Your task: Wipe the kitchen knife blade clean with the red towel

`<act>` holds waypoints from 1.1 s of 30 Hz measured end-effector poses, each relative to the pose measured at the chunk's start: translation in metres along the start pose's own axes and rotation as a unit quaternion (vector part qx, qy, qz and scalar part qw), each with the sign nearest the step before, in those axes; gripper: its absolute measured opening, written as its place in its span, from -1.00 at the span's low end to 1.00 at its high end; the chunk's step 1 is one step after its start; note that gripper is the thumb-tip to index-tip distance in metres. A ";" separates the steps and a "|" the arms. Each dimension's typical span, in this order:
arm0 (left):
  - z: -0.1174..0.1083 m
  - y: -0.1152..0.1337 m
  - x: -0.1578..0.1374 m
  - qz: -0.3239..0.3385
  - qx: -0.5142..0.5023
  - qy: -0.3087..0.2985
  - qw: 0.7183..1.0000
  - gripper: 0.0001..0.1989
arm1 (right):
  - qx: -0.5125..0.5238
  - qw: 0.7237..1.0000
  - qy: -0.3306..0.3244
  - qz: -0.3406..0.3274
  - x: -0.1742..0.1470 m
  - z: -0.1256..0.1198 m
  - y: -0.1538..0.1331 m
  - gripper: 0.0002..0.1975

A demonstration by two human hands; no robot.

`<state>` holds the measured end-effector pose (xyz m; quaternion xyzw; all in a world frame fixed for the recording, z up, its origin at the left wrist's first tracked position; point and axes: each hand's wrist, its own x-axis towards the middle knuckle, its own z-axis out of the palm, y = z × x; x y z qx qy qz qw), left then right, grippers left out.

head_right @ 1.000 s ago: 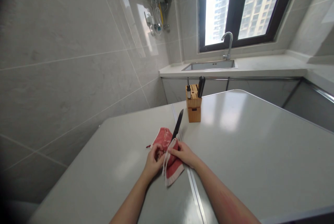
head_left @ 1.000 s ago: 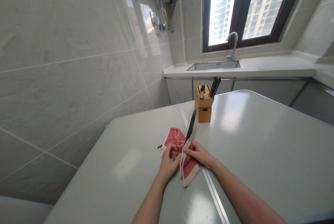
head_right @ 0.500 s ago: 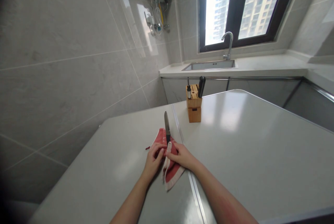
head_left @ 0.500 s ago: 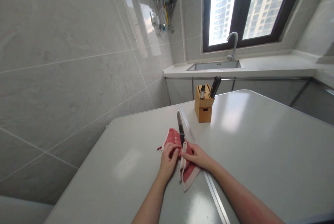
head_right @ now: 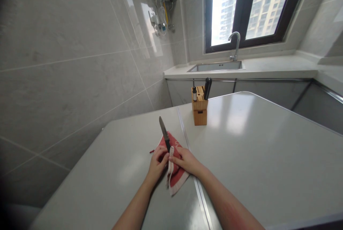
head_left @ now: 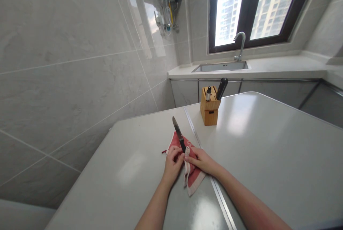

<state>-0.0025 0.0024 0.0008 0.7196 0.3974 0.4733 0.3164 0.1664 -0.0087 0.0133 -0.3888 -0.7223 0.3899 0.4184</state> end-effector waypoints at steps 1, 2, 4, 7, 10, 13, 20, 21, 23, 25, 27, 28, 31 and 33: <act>0.000 -0.001 0.000 0.001 -0.002 0.002 1.000 -0.79 | -0.001 1.000 0.000 0.000 0.000 0.000 0.000 -0.72; 0.000 -0.001 0.000 0.003 -0.004 0.003 1.000 -0.79 | -0.002 1.000 -0.001 0.000 0.000 0.000 0.001 -0.72; 0.000 -0.003 0.000 0.003 -0.009 0.006 1.000 -0.80 | -0.005 1.000 -0.003 0.000 0.001 0.001 0.002 -0.72; 0.000 -0.004 0.000 -0.006 -0.015 0.008 1.000 -0.81 | -0.017 1.000 -0.004 0.000 0.001 0.001 0.003 -0.73; 0.000 -0.004 0.000 -0.018 -0.026 0.017 0.999 -0.80 | -0.021 1.000 0.008 0.011 0.001 0.002 0.003 -0.72; 0.000 -0.002 0.000 -0.034 -0.042 0.026 0.998 -0.79 | 0.021 0.999 0.022 0.015 0.000 0.002 0.004 -0.71; -0.001 0.001 0.000 -0.061 -0.063 0.032 0.996 -0.76 | 0.052 0.997 0.038 0.037 0.000 0.002 0.007 -0.70; -0.001 0.000 -0.001 -0.071 -0.074 0.035 0.994 -0.75 | 0.048 0.997 0.038 0.041 0.000 0.002 0.007 -0.71; -0.001 -0.003 -0.002 -0.096 -0.105 0.039 0.989 -0.73 | 0.051 0.997 0.042 0.047 0.000 0.003 0.009 -0.70; 0.001 -0.007 -0.003 -0.120 -0.140 0.046 0.982 -0.71 | 0.066 0.995 0.054 0.057 0.000 0.003 0.012 -0.69; 0.002 -0.010 -0.005 -0.142 -0.168 0.043 0.975 -0.69 | 0.087 0.991 0.073 0.073 0.001 0.003 0.015 -0.69; 0.002 -0.011 -0.005 -0.151 -0.174 0.038 0.972 -0.68 | 0.099 0.988 0.083 0.080 0.002 0.003 0.017 -0.68; 0.002 -0.009 -0.005 -0.139 -0.144 0.023 0.980 -0.70 | 0.155 0.976 0.112 0.105 0.002 0.003 0.020 -0.67; 0.002 -0.004 -0.005 -0.104 -0.102 0.014 0.989 -0.72 | 0.205 0.962 0.125 0.129 0.003 0.003 0.020 -0.64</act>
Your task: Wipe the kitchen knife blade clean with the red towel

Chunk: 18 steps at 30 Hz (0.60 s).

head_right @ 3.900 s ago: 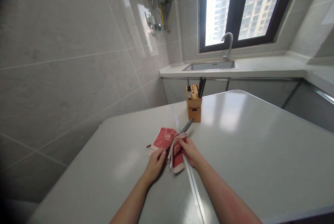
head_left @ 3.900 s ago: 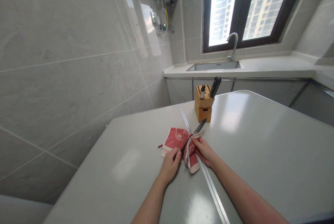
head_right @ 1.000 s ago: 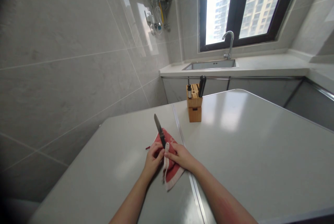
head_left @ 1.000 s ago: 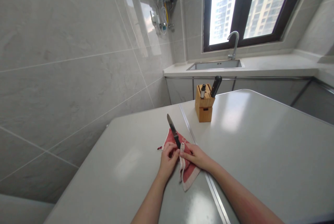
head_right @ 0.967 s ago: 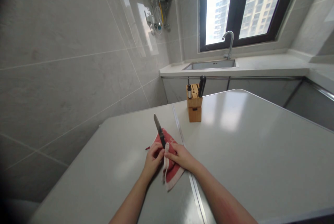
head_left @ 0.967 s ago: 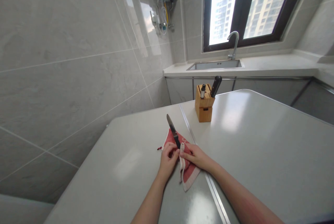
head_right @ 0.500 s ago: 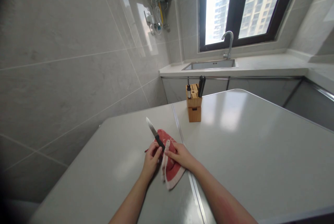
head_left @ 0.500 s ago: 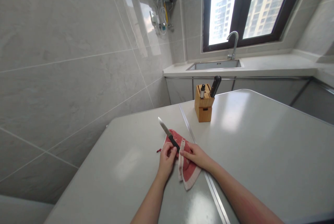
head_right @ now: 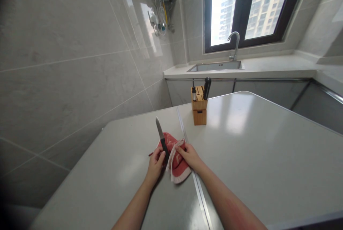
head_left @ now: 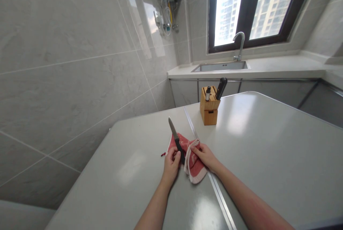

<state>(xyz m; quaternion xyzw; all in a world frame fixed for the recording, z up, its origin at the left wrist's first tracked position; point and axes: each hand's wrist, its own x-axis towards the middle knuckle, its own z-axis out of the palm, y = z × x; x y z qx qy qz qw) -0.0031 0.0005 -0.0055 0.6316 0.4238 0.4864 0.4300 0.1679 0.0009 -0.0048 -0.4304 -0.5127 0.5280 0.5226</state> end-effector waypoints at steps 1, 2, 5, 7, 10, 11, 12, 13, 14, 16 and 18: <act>0.000 0.003 0.000 0.016 0.018 -0.008 1.000 -0.71 | 0.024 1.000 0.003 0.014 0.000 0.000 0.000 -0.63; 0.001 0.005 0.000 0.026 0.032 -0.019 0.999 -0.71 | 0.045 0.999 0.004 0.024 0.000 0.000 0.000 -0.61; 0.002 0.010 -0.002 0.031 0.061 -0.060 0.996 -0.69 | 0.075 0.997 -0.008 0.035 -0.002 0.000 -0.001 -0.61; 0.003 0.011 -0.003 0.033 0.078 -0.090 0.992 -0.70 | 0.070 0.997 -0.018 0.028 -0.002 0.000 -0.003 -0.63; 0.004 0.012 -0.004 0.039 0.098 -0.132 0.986 -0.71 | 0.060 0.997 -0.030 0.024 -0.004 0.000 -0.005 -0.66; 0.004 0.012 -0.005 0.040 0.101 -0.141 0.984 -0.71 | 0.061 0.997 -0.033 0.025 -0.004 0.000 -0.005 -0.67; 0.004 0.013 -0.005 0.041 0.102 -0.146 0.983 -0.71 | 0.065 0.997 -0.035 0.026 -0.004 -0.001 -0.005 -0.68; 0.005 0.013 -0.005 0.043 0.101 -0.148 0.983 -0.72 | 0.071 0.996 -0.037 0.027 -0.004 -0.001 -0.005 -0.69; 0.005 0.013 -0.005 0.043 0.100 -0.148 0.983 -0.73 | 0.077 0.996 -0.038 0.027 -0.004 -0.001 -0.004 -0.70; 0.005 0.013 -0.005 0.043 0.099 -0.144 0.984 -0.74 | 0.089 0.995 -0.033 0.027 -0.004 -0.001 -0.002 -0.72; 0.005 0.013 -0.005 0.041 0.101 -0.138 0.984 -0.74 | 0.104 0.994 -0.022 0.029 -0.004 -0.001 -0.001 -0.72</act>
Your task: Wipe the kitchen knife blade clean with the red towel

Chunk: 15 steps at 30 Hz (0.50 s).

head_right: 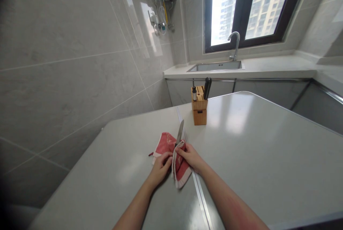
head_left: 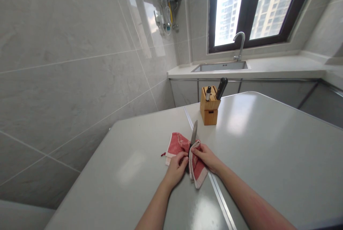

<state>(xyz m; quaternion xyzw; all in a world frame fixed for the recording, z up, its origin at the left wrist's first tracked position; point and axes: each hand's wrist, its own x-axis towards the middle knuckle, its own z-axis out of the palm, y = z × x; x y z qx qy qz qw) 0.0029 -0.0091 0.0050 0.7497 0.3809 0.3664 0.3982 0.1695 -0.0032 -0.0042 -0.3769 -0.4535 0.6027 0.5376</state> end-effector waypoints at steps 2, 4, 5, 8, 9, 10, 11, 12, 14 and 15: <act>0.001 0.000 0.000 -0.002 -0.001 0.002 1.000 -0.74 | 0.025 1.000 0.016 0.001 0.000 0.001 0.000 -0.71; 0.001 0.001 -0.001 -0.004 -0.008 0.001 1.000 -0.75 | 0.052 0.998 0.035 0.005 0.000 0.002 -0.002 -0.70; 0.001 0.001 -0.001 -0.006 -0.013 0.000 1.000 -0.75 | 0.064 0.997 0.046 0.007 0.000 0.002 -0.003 -0.69; 0.002 0.000 -0.001 -0.018 -0.024 -0.007 1.000 -0.75 | 0.092 0.994 0.062 0.002 0.001 0.002 -0.007 -0.64; 0.002 0.000 -0.001 -0.022 -0.026 -0.011 0.999 -0.74 | 0.100 0.993 0.063 -0.003 0.001 0.002 -0.008 -0.64; 0.002 0.000 -0.001 -0.025 -0.026 -0.014 0.999 -0.73 | 0.106 0.992 0.062 -0.006 0.002 0.002 -0.008 -0.64; 0.002 0.001 -0.001 -0.027 -0.026 -0.016 0.999 -0.72 | 0.108 0.992 0.060 -0.007 0.002 0.001 -0.008 -0.65; 0.002 0.001 -0.001 -0.027 -0.024 -0.015 0.999 -0.72 | 0.108 0.992 0.058 -0.007 0.002 0.001 -0.008 -0.66; 0.001 0.002 -0.001 -0.027 -0.019 -0.005 0.999 -0.72 | 0.103 0.993 0.052 -0.009 0.002 0.002 -0.007 -0.68; 0.000 0.002 -0.001 -0.026 -0.017 0.001 0.999 -0.72 | 0.101 0.994 0.048 -0.013 0.002 0.002 -0.007 -0.68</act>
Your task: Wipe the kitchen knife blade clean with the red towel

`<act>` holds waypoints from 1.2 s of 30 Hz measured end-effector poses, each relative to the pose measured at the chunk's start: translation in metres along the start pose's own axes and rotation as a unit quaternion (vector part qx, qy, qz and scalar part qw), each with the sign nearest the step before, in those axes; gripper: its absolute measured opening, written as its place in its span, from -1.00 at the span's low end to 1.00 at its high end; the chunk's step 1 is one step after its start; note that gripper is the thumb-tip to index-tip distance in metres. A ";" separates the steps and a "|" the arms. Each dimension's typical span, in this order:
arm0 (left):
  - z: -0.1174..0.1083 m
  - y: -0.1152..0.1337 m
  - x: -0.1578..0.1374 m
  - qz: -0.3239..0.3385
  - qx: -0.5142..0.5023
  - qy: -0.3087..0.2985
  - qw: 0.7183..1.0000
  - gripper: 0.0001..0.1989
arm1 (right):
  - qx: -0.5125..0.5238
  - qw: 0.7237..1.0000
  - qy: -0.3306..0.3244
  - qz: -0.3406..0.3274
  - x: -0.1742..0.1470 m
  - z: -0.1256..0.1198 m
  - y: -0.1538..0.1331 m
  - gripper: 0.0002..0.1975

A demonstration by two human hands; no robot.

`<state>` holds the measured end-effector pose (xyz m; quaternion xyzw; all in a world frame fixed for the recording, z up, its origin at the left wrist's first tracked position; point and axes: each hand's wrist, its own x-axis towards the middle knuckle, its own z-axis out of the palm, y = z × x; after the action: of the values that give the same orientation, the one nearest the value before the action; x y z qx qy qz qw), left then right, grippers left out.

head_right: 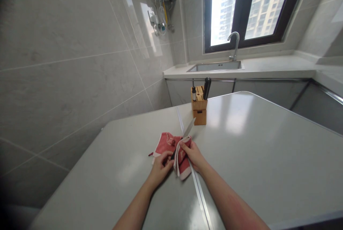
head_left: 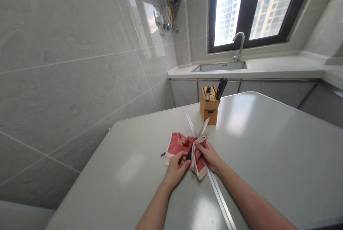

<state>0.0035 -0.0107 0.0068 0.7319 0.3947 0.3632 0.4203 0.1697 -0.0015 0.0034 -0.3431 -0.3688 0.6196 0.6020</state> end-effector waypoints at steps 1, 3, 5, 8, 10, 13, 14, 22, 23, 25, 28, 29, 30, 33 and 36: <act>0.000 0.000 0.000 0.001 0.001 0.006 1.000 -0.73 | -0.002 1.000 -0.004 -0.004 -0.001 0.000 0.000 -0.68; -0.001 0.000 0.000 0.000 0.000 0.015 1.000 -0.75 | -0.011 1.000 -0.010 -0.009 -0.002 0.002 -0.001 -0.66; -0.001 -0.001 0.000 -0.003 -0.002 0.017 1.000 -0.78 | -0.026 0.999 -0.024 -0.007 -0.004 0.003 -0.002 -0.65; 0.000 -0.001 -0.001 -0.003 0.001 0.016 1.000 -0.83 | -0.055 0.997 -0.062 -0.008 -0.006 0.004 -0.002 -0.68; -0.001 0.000 -0.001 0.000 0.005 0.021 1.000 -0.86 | -0.070 0.994 -0.089 -0.005 -0.007 0.003 -0.001 -0.71; -0.002 0.001 -0.001 0.002 0.008 0.033 0.999 -0.85 | -0.084 0.989 -0.118 0.009 -0.007 0.001 0.003 -0.68; -0.002 0.002 -0.001 0.002 0.009 0.035 0.999 -0.84 | -0.087 0.988 -0.125 0.015 -0.006 0.000 0.004 -0.68; -0.001 -0.003 0.001 0.013 0.020 0.036 0.999 -0.73 | -0.117 0.980 -0.156 0.025 -0.006 -0.002 0.002 -0.66; -0.001 -0.004 0.001 0.015 0.022 0.036 0.999 -0.73 | -0.119 0.980 -0.157 0.026 -0.006 -0.002 0.002 -0.66; -0.001 -0.006 0.001 0.018 0.025 0.033 0.999 -0.74 | -0.126 0.980 -0.151 0.025 -0.006 -0.001 0.002 -0.68; 0.000 -0.008 0.002 0.019 0.030 0.030 0.999 -0.75 | -0.143 0.981 -0.129 0.012 -0.005 -0.001 0.004 -0.72; 0.000 -0.008 0.003 0.018 0.032 0.029 0.999 -0.76 | -0.147 0.981 -0.123 0.007 -0.005 -0.001 0.004 -0.74; 0.000 -0.008 0.003 0.017 0.033 0.028 0.999 -0.76 | -0.150 0.982 -0.119 0.004 -0.004 -0.001 0.005 -0.74; 0.000 -0.007 0.002 0.021 0.040 0.023 0.999 -0.75 | -0.143 0.984 -0.108 0.002 -0.004 -0.001 0.006 -0.75; 0.000 -0.006 0.002 0.038 0.049 0.015 0.998 -0.72 | -0.116 0.989 -0.090 0.012 -0.003 -0.002 0.007 -0.75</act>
<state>0.0029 -0.0073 0.0017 0.7605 0.3902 0.3698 0.3641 0.1684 -0.0044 -0.0034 -0.3583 -0.4868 0.6076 0.5152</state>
